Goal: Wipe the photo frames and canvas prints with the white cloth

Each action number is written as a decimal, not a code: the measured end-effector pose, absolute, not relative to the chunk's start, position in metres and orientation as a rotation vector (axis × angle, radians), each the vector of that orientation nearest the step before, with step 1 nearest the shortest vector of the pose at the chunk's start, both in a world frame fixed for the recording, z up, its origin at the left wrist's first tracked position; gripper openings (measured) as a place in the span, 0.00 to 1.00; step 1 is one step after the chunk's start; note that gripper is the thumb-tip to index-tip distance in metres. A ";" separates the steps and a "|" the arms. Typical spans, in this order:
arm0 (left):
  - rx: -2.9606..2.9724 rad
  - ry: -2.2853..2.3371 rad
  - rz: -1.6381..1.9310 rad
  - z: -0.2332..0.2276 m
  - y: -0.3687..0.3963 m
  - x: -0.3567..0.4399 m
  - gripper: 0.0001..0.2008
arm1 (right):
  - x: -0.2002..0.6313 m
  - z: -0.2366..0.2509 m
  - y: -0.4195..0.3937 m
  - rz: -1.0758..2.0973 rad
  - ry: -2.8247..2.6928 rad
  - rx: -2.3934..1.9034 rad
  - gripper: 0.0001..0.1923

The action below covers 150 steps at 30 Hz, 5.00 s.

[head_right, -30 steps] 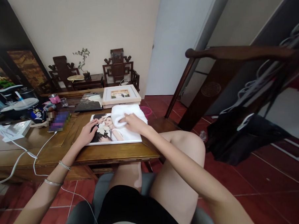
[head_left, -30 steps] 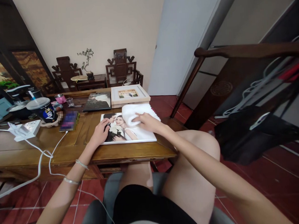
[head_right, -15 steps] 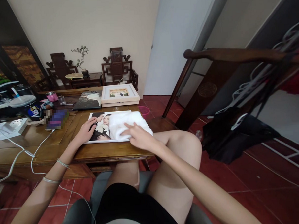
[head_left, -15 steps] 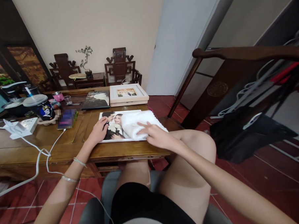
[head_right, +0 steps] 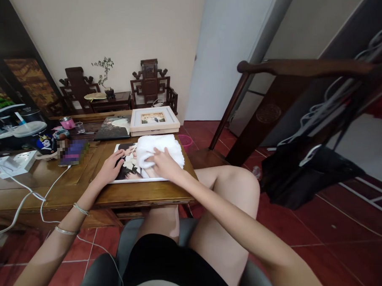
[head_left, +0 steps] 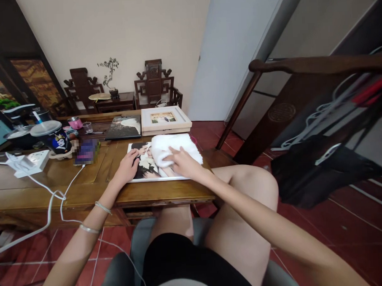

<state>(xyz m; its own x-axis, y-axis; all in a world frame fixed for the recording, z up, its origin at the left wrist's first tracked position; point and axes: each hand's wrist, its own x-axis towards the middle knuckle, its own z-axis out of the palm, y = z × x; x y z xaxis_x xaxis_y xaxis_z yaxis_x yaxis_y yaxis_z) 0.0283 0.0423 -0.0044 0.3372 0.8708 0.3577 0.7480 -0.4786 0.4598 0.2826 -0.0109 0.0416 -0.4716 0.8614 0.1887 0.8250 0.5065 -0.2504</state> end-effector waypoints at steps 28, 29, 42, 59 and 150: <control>2.360 1.438 0.901 -0.014 0.050 0.025 0.22 | 0.251 0.050 0.010 0.040 -2.652 -1.374 0.32; 2.354 1.445 0.896 -0.014 0.050 0.026 0.22 | 0.252 0.050 -0.009 0.032 -2.678 -1.338 0.33; 2.327 1.480 0.853 -0.015 0.048 0.028 0.22 | 0.268 0.053 -0.033 0.156 -2.732 -1.259 0.33; 1.954 1.423 1.416 0.014 0.029 0.035 0.28 | 0.224 0.051 -0.045 0.027 -2.930 -0.930 0.31; 2.420 1.500 0.846 0.001 0.032 0.034 0.19 | 0.319 0.043 0.027 0.258 -2.549 -1.201 0.33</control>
<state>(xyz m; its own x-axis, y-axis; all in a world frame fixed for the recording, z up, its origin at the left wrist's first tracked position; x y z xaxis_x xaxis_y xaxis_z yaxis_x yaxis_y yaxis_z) 0.0343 0.0323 0.0011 0.3324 0.8657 0.3743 0.7686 -0.4787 0.4244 0.3195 0.0272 0.0425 -0.6003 0.7741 0.2012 0.7181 0.6324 -0.2906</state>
